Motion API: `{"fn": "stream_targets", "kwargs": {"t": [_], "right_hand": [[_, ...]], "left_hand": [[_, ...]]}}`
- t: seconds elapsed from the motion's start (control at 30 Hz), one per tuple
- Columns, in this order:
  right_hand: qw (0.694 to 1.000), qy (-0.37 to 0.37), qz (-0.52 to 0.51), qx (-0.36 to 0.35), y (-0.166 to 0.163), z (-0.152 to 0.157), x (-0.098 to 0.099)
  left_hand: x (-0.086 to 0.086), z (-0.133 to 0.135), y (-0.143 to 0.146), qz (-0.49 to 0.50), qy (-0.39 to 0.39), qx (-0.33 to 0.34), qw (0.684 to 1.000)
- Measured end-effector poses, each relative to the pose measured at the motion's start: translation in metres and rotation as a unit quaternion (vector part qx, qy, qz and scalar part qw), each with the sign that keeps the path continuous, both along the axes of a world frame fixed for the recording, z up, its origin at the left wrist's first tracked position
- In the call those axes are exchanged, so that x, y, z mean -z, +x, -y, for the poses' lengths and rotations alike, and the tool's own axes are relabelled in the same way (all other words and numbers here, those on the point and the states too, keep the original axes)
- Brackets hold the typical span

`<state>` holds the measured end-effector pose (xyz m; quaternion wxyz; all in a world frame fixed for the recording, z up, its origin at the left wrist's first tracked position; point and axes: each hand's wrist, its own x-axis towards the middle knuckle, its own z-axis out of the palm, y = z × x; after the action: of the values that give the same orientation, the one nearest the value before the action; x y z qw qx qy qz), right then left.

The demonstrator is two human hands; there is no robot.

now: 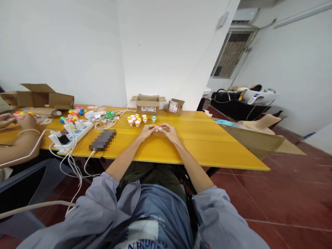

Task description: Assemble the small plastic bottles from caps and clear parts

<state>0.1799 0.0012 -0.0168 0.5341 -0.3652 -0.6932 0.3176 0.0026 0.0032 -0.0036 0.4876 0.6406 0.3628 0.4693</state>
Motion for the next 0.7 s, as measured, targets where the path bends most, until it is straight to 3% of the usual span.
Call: {"fn": "stream_targets", "kwargs": {"t": [0.27, 0.7], "right_hand": [[1.0, -0.009, -0.005, -0.017, -0.0005, 0.0008, 0.0014], [1.0, -0.001, 0.007, 0.02, -0.0009, 0.0002, 0.0031]], "left_hand": [[0.0004, -0.0009, 0.0001, -0.01, -0.011, -0.001, 1.0], [-0.001, 0.0016, 0.0006, -0.01, -0.01, -0.001, 1.0]]}}
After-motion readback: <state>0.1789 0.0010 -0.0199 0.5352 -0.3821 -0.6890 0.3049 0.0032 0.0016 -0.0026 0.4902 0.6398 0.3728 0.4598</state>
